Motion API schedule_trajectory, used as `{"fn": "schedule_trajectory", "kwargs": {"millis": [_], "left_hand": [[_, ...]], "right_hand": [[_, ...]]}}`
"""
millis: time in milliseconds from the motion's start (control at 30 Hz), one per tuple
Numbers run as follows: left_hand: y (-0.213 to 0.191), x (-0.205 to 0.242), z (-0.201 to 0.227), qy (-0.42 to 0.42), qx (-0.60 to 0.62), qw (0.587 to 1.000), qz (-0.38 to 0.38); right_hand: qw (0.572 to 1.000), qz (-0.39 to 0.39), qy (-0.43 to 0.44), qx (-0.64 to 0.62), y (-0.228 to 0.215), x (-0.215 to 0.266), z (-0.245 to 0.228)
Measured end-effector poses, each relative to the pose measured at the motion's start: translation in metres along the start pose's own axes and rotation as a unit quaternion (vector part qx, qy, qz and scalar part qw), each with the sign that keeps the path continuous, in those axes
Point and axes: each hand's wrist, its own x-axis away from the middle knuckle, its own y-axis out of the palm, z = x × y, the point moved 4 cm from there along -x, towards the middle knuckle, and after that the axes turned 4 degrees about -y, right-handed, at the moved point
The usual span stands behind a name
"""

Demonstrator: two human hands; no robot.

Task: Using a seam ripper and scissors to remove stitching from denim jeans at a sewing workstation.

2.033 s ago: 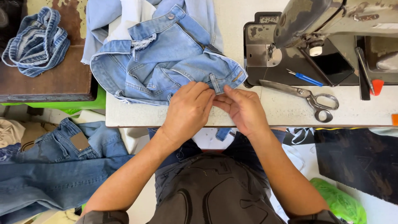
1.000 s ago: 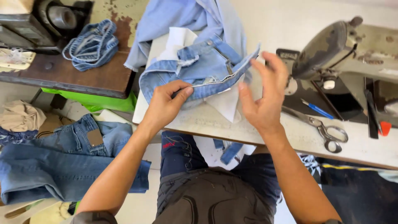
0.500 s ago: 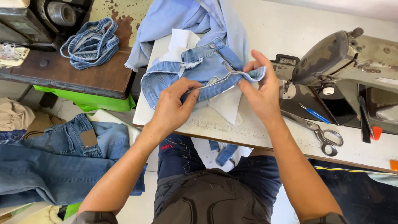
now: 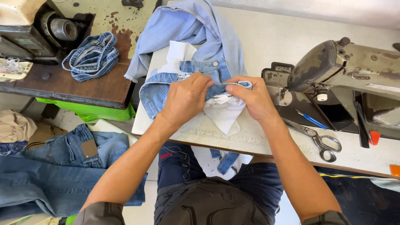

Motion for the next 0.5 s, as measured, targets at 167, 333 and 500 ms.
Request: {"fn": "schedule_trajectory", "kwargs": {"millis": [167,333,500], "left_hand": [[-0.004,0.003,-0.007,-0.017,0.003,1.000,0.004],[-0.010,-0.007,0.028,0.074,0.010,0.997,-0.018],[-0.004,-0.011,0.029,0.179,-0.056,0.982,0.005]], "right_hand": [[0.995,0.011,0.063,-0.074,-0.006,0.003,0.009],[0.994,0.005,0.056,-0.091,-0.007,0.003,0.011],[0.998,-0.004,0.025,-0.060,-0.010,0.002,0.007]]}}
